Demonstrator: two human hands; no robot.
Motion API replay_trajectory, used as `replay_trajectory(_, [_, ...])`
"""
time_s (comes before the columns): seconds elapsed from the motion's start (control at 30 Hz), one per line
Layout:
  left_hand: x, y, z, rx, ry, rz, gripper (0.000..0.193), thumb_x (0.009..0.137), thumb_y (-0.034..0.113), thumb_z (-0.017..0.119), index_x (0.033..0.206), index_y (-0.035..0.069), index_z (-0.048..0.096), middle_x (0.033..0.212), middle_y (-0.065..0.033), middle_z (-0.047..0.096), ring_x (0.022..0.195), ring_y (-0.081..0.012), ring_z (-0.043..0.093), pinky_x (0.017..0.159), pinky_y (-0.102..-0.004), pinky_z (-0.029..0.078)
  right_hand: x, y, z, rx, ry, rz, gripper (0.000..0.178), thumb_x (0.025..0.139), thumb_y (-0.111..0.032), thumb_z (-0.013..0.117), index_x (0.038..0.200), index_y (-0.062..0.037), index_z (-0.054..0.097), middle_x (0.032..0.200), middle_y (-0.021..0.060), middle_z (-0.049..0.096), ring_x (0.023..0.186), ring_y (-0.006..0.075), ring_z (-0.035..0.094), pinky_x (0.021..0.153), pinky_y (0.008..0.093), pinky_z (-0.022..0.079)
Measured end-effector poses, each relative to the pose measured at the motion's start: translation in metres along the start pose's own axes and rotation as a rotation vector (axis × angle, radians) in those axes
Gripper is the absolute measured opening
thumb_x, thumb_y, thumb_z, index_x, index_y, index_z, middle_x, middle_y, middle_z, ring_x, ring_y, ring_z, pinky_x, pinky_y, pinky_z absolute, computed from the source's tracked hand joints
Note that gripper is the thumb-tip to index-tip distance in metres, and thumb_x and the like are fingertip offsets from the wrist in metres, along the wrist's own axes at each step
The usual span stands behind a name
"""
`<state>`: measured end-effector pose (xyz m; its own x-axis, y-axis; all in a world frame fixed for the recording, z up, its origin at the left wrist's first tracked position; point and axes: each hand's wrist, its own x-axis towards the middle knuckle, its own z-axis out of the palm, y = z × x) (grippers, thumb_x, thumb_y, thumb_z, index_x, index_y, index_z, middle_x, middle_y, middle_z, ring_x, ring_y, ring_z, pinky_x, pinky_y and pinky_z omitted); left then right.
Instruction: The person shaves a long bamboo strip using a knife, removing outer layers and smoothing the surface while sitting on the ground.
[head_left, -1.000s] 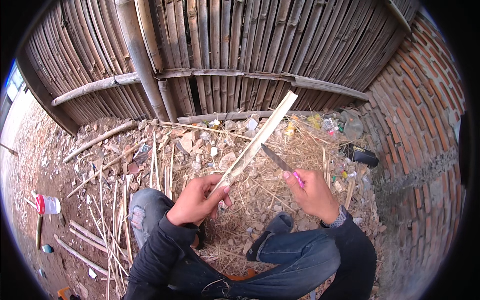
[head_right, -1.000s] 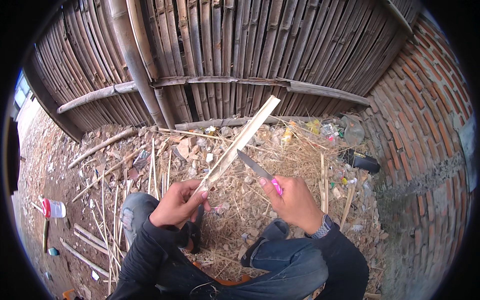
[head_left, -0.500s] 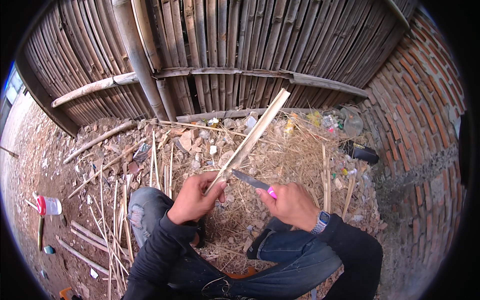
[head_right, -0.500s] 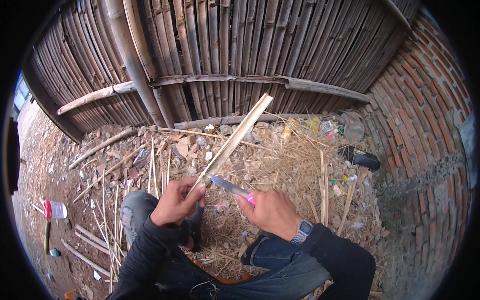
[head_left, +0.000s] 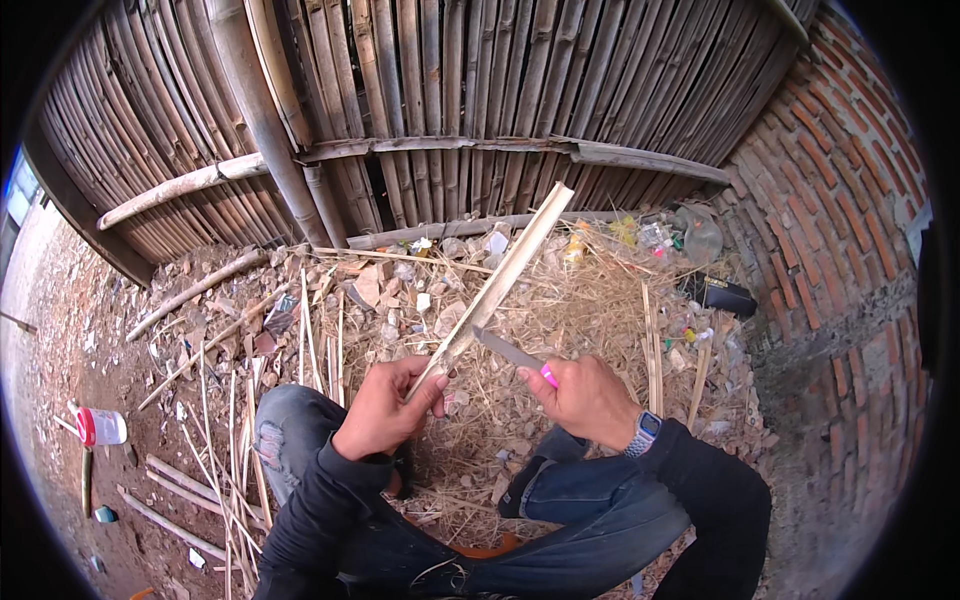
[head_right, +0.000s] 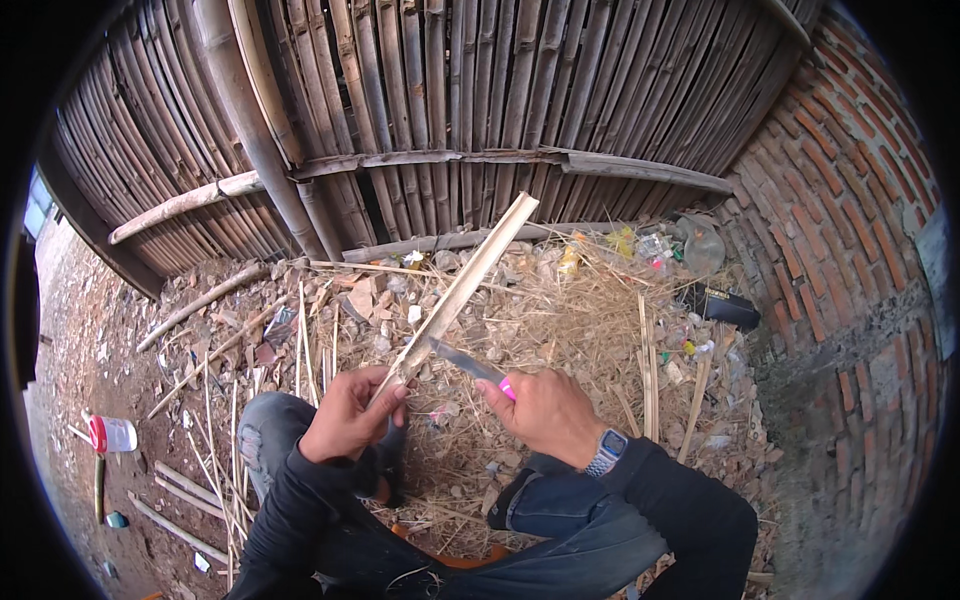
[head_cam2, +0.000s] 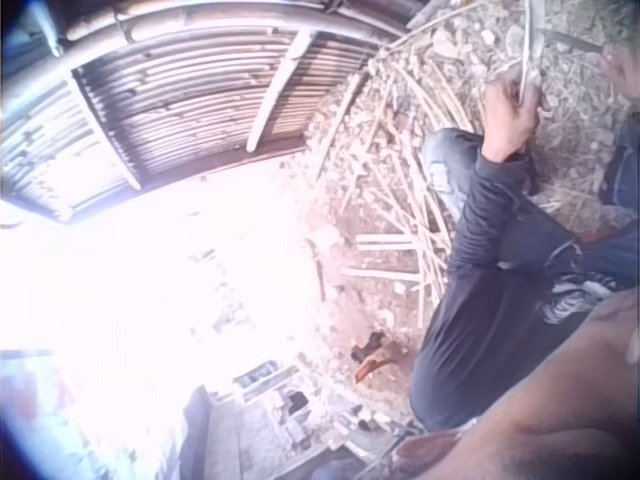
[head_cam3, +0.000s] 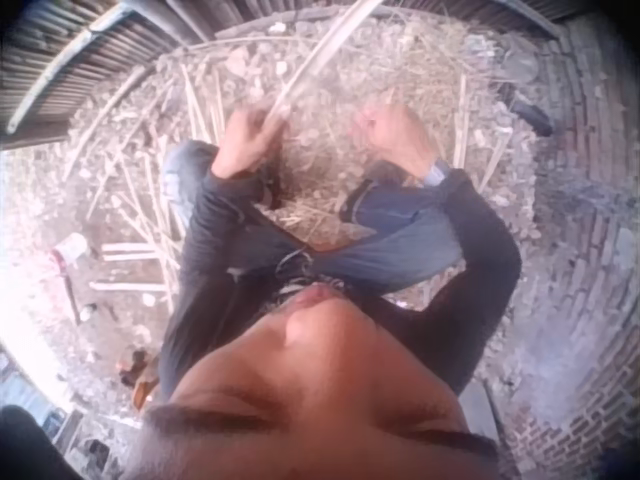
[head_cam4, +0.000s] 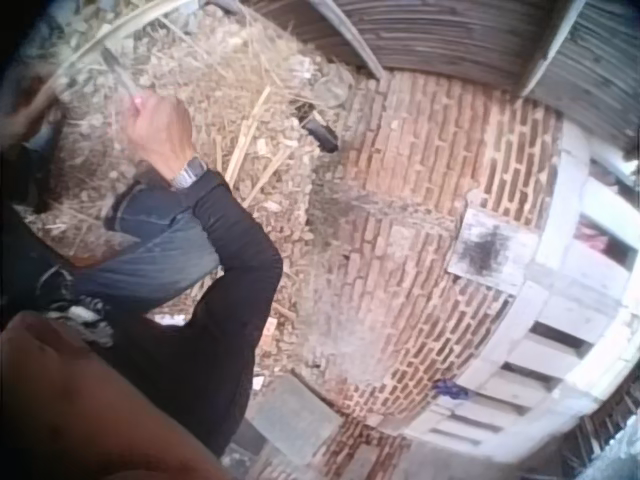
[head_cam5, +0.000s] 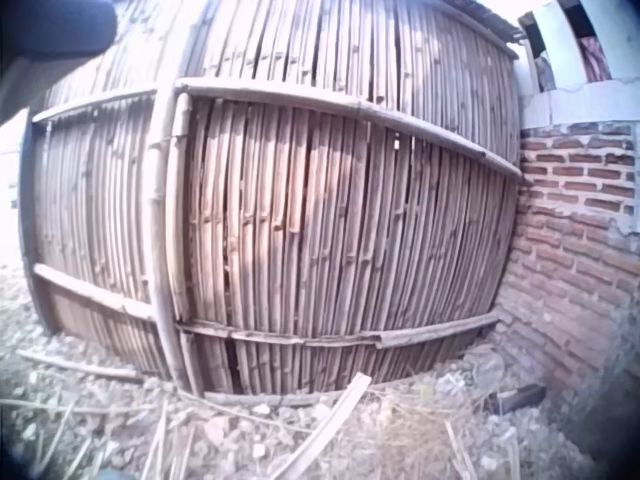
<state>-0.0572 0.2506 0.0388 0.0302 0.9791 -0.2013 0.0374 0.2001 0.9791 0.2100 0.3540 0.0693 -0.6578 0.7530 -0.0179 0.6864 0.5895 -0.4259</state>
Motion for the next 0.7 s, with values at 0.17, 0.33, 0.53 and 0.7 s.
replay_trajectory(0.17, [-0.004,0.009,0.005,-0.005,-0.049,-0.04,0.023,0.108,0.018,0.062,0.092,0.002,0.068,0.066,0.0035,0.062,0.048,-0.0022,0.047,0.046,-0.0229,0.034,0.024,0.074,-0.04,-0.007,0.336,0.209,0.066,0.11,-0.044,0.05,0.065,0.0042,0.057,0.053,0.025,0.048,0.049,0.0426,0.053,0.052,0.0514,0.038])
replay_trajectory(0.33, [-0.001,0.006,0.004,-0.071,-0.032,-0.034,0.018,0.108,0.017,0.061,0.103,0.001,0.068,0.07,0.0016,0.066,0.048,-0.0023,0.047,0.044,-0.0224,0.034,0.008,0.051,-0.052,0.03,0.34,0.177,0.063,0.108,-0.041,0.054,0.064,0.0032,0.057,0.054,0.0254,0.052,0.05,0.0439,0.056,0.051,0.0521,0.04])
replay_trajectory(0.53, [0.0,0.007,0.006,-0.112,-0.076,-0.049,0.018,0.108,0.016,0.061,0.11,0.001,0.069,0.07,0.0017,0.064,0.047,-0.0026,0.046,0.043,-0.0223,0.032,-0.003,0.019,-0.022,0.046,0.169,-0.011,0.062,0.108,-0.042,0.056,0.063,0.001,0.056,0.052,0.0229,0.05,0.048,0.0422,0.053,0.05,0.051,0.038])
replay_trajectory(0.7, [-0.011,0.021,0.005,-0.173,-0.151,-0.071,0.02,0.109,0.018,0.061,0.113,0.001,0.07,0.07,0.0017,0.063,0.047,-0.0028,0.045,0.044,-0.0219,0.032,0.025,0.087,-0.058,0.014,0.484,0.252,0.066,0.109,-0.045,0.051,0.063,0.0028,0.054,0.051,0.0218,0.047,0.046,0.0383,0.048,0.05,0.0493,0.037])
